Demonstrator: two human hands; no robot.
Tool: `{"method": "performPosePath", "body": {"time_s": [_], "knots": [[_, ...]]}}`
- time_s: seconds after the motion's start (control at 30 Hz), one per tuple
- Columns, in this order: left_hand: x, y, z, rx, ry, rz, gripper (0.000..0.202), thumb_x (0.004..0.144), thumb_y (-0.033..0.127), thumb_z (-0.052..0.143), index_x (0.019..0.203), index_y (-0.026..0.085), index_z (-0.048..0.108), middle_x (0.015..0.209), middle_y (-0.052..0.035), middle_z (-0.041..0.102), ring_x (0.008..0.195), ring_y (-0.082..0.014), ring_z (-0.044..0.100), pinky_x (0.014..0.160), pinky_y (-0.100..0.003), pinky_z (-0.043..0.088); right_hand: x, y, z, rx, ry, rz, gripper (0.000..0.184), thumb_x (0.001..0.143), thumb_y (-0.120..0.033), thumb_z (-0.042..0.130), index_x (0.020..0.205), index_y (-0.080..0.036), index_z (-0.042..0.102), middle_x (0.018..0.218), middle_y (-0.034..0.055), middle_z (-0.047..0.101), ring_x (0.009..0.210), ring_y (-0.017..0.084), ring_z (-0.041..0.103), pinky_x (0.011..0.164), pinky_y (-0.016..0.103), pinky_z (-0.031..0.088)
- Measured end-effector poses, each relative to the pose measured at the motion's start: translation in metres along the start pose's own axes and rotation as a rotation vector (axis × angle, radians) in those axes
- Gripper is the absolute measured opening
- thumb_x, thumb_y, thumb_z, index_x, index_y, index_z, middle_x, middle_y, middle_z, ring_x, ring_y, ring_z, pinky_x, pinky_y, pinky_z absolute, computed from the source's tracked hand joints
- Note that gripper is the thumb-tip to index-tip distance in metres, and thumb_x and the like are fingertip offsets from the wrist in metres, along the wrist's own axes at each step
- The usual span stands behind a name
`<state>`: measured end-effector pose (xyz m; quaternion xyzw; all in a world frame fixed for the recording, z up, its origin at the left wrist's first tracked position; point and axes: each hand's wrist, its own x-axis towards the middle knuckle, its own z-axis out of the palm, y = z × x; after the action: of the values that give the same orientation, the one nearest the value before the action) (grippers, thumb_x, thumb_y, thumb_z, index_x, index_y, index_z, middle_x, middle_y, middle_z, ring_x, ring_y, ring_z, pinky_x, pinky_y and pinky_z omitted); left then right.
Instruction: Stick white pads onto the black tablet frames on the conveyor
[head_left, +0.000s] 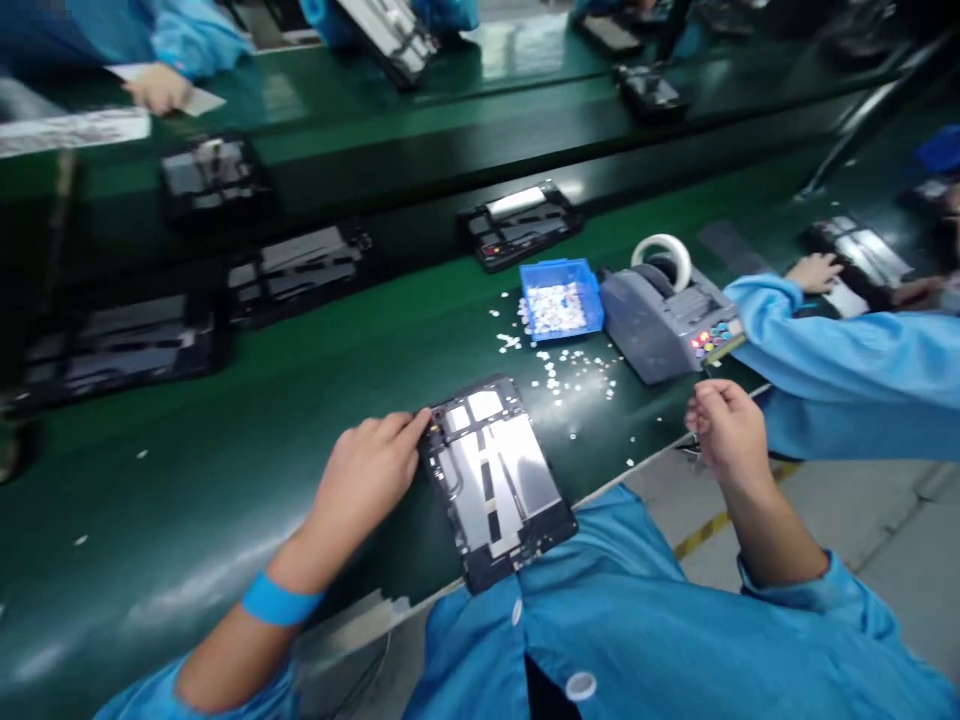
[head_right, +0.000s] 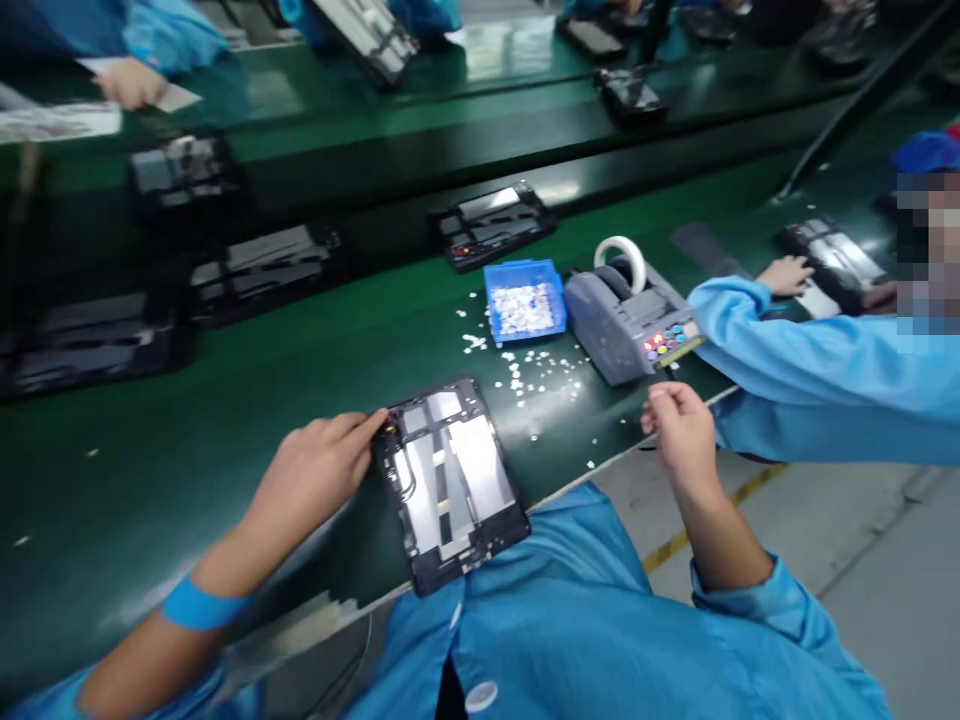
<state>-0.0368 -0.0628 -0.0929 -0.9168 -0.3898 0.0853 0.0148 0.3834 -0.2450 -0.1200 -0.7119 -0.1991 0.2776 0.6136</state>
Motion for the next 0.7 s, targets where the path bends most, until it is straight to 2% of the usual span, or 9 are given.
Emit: {"method": "performPosePath", "body": {"time_s": [0.07, 0.13, 0.23, 0.33, 0.4, 0.47, 0.53, 0.63, 0.7], "knots": [[0.003, -0.002, 0.003, -0.022, 0.034, -0.033, 0.049, 0.103, 0.024, 0.039, 0.145, 0.013, 0.063, 0.124, -0.0155, 0.074, 0.099, -0.0344, 0.068, 0.082, -0.045, 0.048, 0.027, 0.001, -0.02, 0.175, 0.104, 0.142, 0.034, 0.072, -0.046, 0.084, 0.087, -0.021, 0.066, 0.068, -0.0033, 0.064, 0.049, 0.009, 0.053, 0.045, 0.02, 0.043], [0.003, 0.001, 0.001, -0.041, 0.07, -0.058, 0.051, 0.103, 0.026, 0.037, 0.147, 0.011, 0.061, 0.122, -0.0158, 0.076, 0.101, -0.0358, 0.069, 0.084, -0.046, 0.049, 0.049, 0.001, -0.027, 0.216, 0.082, 0.189, 0.039, 0.07, -0.05, 0.084, 0.088, -0.02, 0.066, 0.071, -0.0012, 0.066, 0.05, 0.009, 0.055, 0.043, 0.019, 0.043], [0.0, 0.006, -0.007, -0.094, 0.132, -0.061, 0.05, 0.103, 0.029, 0.039, 0.145, 0.013, 0.063, 0.123, -0.0151, 0.076, 0.104, -0.0365, 0.07, 0.086, -0.048, 0.05, 0.067, 0.0, -0.024, 0.271, 0.026, 0.244, 0.034, 0.068, -0.042, 0.086, 0.081, -0.019, 0.063, 0.066, -0.0017, 0.063, 0.049, 0.008, 0.052, 0.041, 0.018, 0.04], [-0.008, 0.011, -0.015, -0.218, 0.224, -0.074, 0.046, 0.102, 0.032, 0.043, 0.137, 0.015, 0.068, 0.12, -0.0143, 0.077, 0.104, -0.0353, 0.07, 0.088, -0.047, 0.05, 0.063, -0.001, -0.018, 0.296, 0.004, 0.244, 0.031, 0.064, -0.032, 0.085, 0.073, -0.02, 0.058, 0.058, -0.0057, 0.054, 0.048, 0.006, 0.047, 0.042, 0.016, 0.038], [-0.015, 0.019, -0.019, -0.36, 0.294, -0.122, 0.042, 0.102, 0.033, 0.046, 0.13, 0.017, 0.071, 0.116, -0.0135, 0.078, 0.103, -0.0332, 0.07, 0.089, -0.046, 0.051, 0.045, 0.002, -0.008, 0.292, -0.004, 0.234, 0.03, 0.065, -0.031, 0.083, 0.07, -0.02, 0.056, 0.056, -0.0066, 0.052, 0.049, 0.006, 0.045, 0.043, 0.015, 0.037], [-0.022, 0.033, -0.022, -0.582, 0.33, -0.194, 0.035, 0.101, 0.033, 0.05, 0.124, 0.019, 0.073, 0.112, -0.0118, 0.078, 0.102, -0.0293, 0.07, 0.091, -0.043, 0.052, 0.015, 0.008, 0.013, 0.276, -0.047, 0.247, 0.027, 0.068, -0.032, 0.084, 0.071, -0.02, 0.059, 0.057, -0.0054, 0.055, 0.05, 0.007, 0.047, 0.044, 0.016, 0.037], [-0.025, 0.054, -0.023, -0.895, 0.296, -0.271, 0.029, 0.099, 0.031, 0.055, 0.118, 0.02, 0.073, 0.107, -0.0098, 0.078, 0.097, -0.0241, 0.07, 0.089, -0.039, 0.053, -0.019, 0.012, 0.045, 0.196, -0.183, 0.252, 0.023, 0.075, -0.035, 0.083, 0.077, -0.02, 0.066, 0.064, -0.0021, 0.063, 0.054, 0.009, 0.052, 0.049, 0.019, 0.042], [-0.02, 0.084, -0.016, -1.458, 0.13, -0.355, 0.031, 0.093, 0.031, 0.065, 0.121, 0.018, 0.068, 0.106, -0.0094, 0.076, 0.084, -0.0177, 0.068, 0.077, -0.031, 0.053, -0.068, 0.01, 0.11, 0.008, -0.549, 0.17, 0.021, 0.087, -0.04, 0.076, 0.085, -0.02, 0.07, 0.073, 0.0007, 0.069, 0.061, 0.012, 0.058, 0.059, 0.025, 0.047], [-0.016, 0.096, -0.007, -1.723, 0.136, -0.413, 0.035, 0.088, 0.034, 0.073, 0.118, 0.017, 0.067, 0.104, -0.0084, 0.075, 0.084, -0.0161, 0.067, 0.078, -0.029, 0.053, -0.091, 0.003, 0.152, -0.07, -0.761, 0.083, 0.023, 0.092, -0.041, 0.071, 0.083, -0.02, 0.07, 0.07, -0.0001, 0.067, 0.061, 0.013, 0.057, 0.06, 0.027, 0.046]]}}
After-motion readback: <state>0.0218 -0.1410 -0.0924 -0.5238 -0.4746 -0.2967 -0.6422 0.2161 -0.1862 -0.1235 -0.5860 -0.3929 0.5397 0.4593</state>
